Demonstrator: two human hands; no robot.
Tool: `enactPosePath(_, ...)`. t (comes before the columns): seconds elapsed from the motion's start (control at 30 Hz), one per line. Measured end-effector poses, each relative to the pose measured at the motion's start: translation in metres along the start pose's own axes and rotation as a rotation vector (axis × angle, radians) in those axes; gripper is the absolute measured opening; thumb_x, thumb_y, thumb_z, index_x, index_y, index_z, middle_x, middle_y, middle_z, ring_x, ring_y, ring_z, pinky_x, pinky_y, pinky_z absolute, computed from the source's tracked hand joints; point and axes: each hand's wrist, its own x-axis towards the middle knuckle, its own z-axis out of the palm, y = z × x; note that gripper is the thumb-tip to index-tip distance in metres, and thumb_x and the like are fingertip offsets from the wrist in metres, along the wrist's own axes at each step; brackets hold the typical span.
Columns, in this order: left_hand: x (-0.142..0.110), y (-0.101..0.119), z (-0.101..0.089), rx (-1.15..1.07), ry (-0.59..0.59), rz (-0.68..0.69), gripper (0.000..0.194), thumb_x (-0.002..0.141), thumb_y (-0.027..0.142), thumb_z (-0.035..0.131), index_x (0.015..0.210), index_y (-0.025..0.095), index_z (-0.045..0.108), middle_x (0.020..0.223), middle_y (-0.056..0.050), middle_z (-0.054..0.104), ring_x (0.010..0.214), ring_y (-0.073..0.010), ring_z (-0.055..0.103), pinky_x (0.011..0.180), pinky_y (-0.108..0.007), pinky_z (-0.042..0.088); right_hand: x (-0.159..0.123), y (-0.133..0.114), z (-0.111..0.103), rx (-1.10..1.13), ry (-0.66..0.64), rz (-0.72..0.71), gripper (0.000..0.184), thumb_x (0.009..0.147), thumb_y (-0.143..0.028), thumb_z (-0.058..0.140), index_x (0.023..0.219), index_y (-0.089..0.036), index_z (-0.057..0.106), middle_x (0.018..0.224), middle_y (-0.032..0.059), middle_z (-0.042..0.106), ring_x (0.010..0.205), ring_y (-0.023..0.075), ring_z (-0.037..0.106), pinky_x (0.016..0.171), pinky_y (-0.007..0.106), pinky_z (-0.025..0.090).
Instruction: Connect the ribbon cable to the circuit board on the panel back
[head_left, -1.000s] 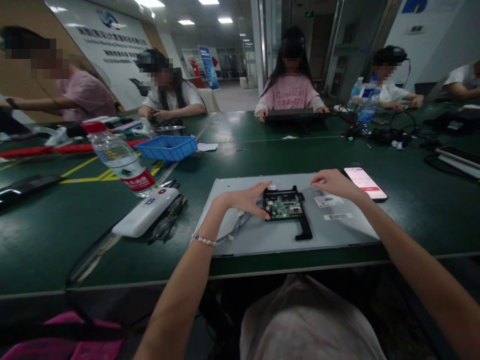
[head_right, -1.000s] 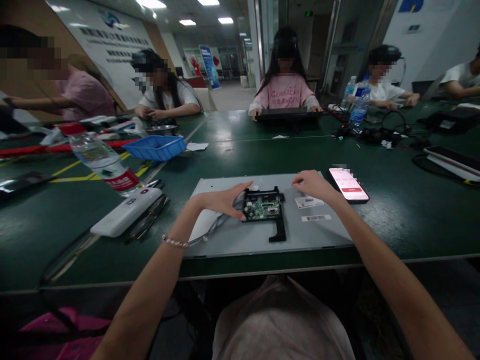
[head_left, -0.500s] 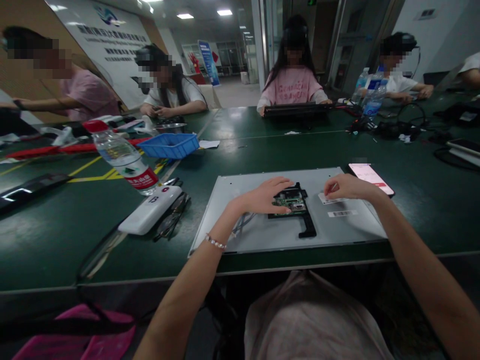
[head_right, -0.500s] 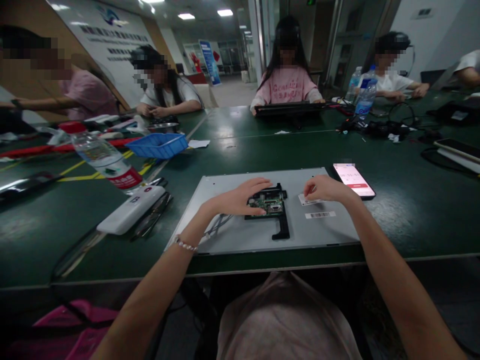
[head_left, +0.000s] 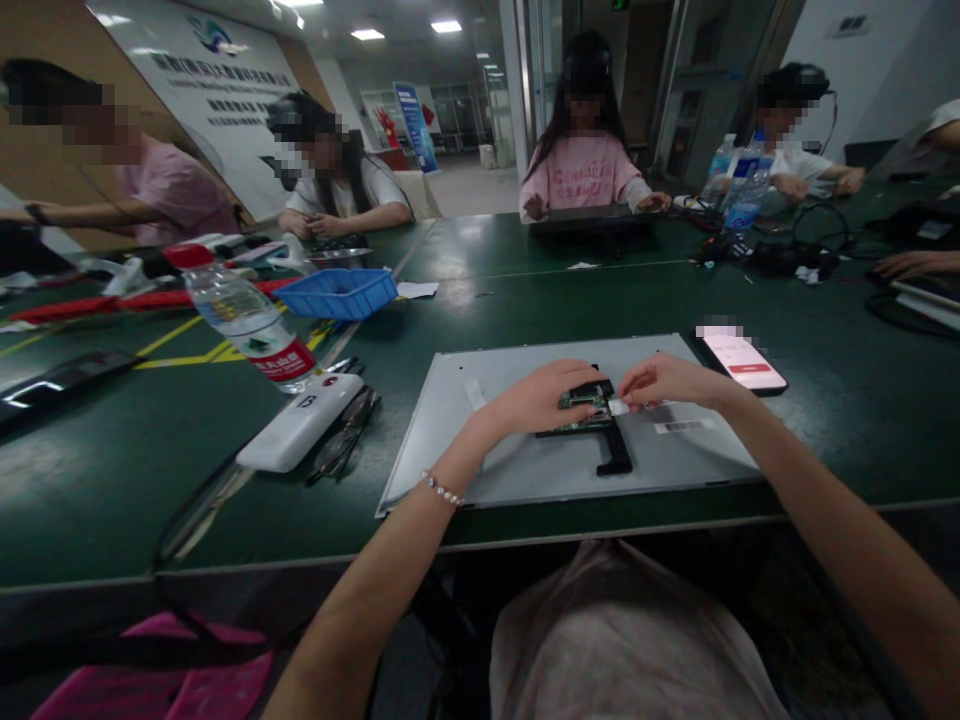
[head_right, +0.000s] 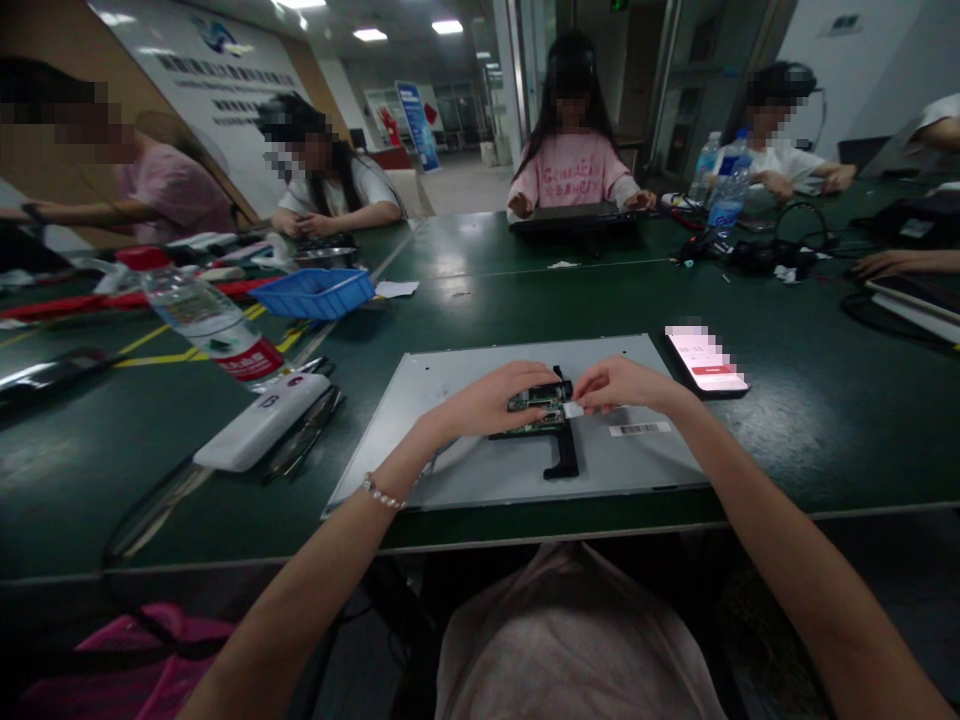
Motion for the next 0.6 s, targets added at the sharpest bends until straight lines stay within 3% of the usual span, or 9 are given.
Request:
enactPosePath(0.37, 0.006, 0.009, 0.018, 0.058, -0.043, 0.102, 0.034, 0.093, 0.033, 0.046, 0.122, 0.022, 0.06, 0.13, -0.011, 0.053, 0.127, -0.0251, 0.044, 0.108, -0.041, 0.032, 0.009, 0.008, 0.01, 0.043, 0.03, 0.049, 0.017, 0.071, -0.022, 0.064, 0.087, -0.016, 0.067, 0.078, 0.0052, 0.072, 0.072, 0.0155, 0.067, 0.062, 0.024, 0.053)
enactPosePath(0.6, 0.007, 0.005, 0.022, 0.103, -0.031, 0.141, 0.029, 0.091, 0.029, 0.049, 0.116, 0.021, 0.062, 0.128, -0.011, 0.055, 0.126, -0.0243, 0.045, 0.108, -0.042, 0.033, 0.013, 0.011, 0.011, -0.245, 0.112, -0.058, 0.019, 0.07, -0.023, 0.061, 0.085, -0.016, 0.071, 0.074, 0.0043, 0.07, 0.064, 0.0145, 0.063, 0.057, 0.024, 0.047)
